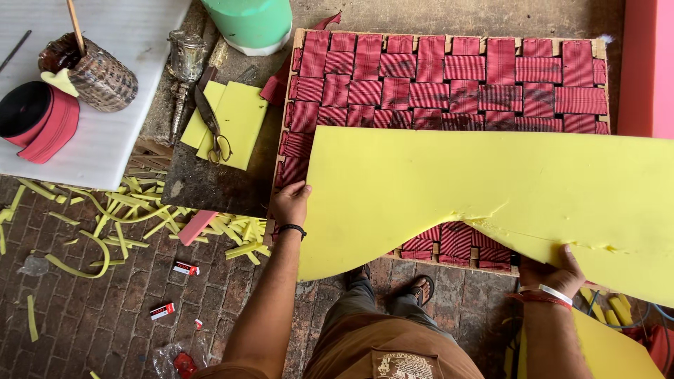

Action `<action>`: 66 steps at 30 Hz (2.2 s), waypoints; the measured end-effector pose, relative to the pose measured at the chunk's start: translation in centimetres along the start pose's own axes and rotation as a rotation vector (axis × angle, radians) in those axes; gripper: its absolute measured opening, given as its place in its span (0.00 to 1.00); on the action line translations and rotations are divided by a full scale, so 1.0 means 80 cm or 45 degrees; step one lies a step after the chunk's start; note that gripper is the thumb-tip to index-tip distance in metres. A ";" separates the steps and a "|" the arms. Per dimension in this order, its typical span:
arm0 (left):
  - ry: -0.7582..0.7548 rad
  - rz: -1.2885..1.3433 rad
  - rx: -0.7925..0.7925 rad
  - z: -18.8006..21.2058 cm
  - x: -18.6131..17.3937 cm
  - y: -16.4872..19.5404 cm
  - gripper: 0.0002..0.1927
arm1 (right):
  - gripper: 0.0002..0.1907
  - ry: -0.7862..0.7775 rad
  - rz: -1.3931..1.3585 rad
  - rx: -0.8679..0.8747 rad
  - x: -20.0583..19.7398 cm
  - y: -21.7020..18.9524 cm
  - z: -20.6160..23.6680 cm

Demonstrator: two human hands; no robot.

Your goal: The person applies dark adhesive to a woven red seat base using a brush, then places and cuts yellow foam pieces to fit the base. The person uses a serrated knife to trim the foam and arranges the pieces on the seat.

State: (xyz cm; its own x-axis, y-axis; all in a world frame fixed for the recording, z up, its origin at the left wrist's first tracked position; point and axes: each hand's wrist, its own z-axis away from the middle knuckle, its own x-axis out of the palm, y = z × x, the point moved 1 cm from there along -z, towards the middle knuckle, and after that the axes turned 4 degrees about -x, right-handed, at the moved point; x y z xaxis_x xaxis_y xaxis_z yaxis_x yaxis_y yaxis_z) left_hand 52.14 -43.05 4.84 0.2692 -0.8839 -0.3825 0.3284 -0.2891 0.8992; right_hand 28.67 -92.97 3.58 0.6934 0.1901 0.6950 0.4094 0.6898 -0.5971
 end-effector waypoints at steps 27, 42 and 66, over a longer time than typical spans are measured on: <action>-0.665 -1.487 0.932 0.138 0.243 0.091 0.46 | 0.19 -0.260 1.870 0.091 0.042 -0.048 0.050; -0.452 -1.354 0.701 0.142 0.073 0.023 0.39 | 0.50 -0.722 2.740 -0.727 0.112 0.051 -0.065; 0.043 -0.219 0.388 -0.183 -0.089 -0.006 0.13 | 0.48 -1.387 2.811 -1.133 0.274 0.337 0.153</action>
State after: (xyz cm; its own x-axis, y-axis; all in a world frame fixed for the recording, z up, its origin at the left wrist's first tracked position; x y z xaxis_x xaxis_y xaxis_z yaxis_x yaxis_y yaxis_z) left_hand 63.30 -31.22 3.99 0.2649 -0.8015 -0.5361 0.0878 -0.5336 0.8412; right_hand 47.62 -61.66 7.63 0.0238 0.1212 -0.9923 0.1578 -0.9806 -0.1160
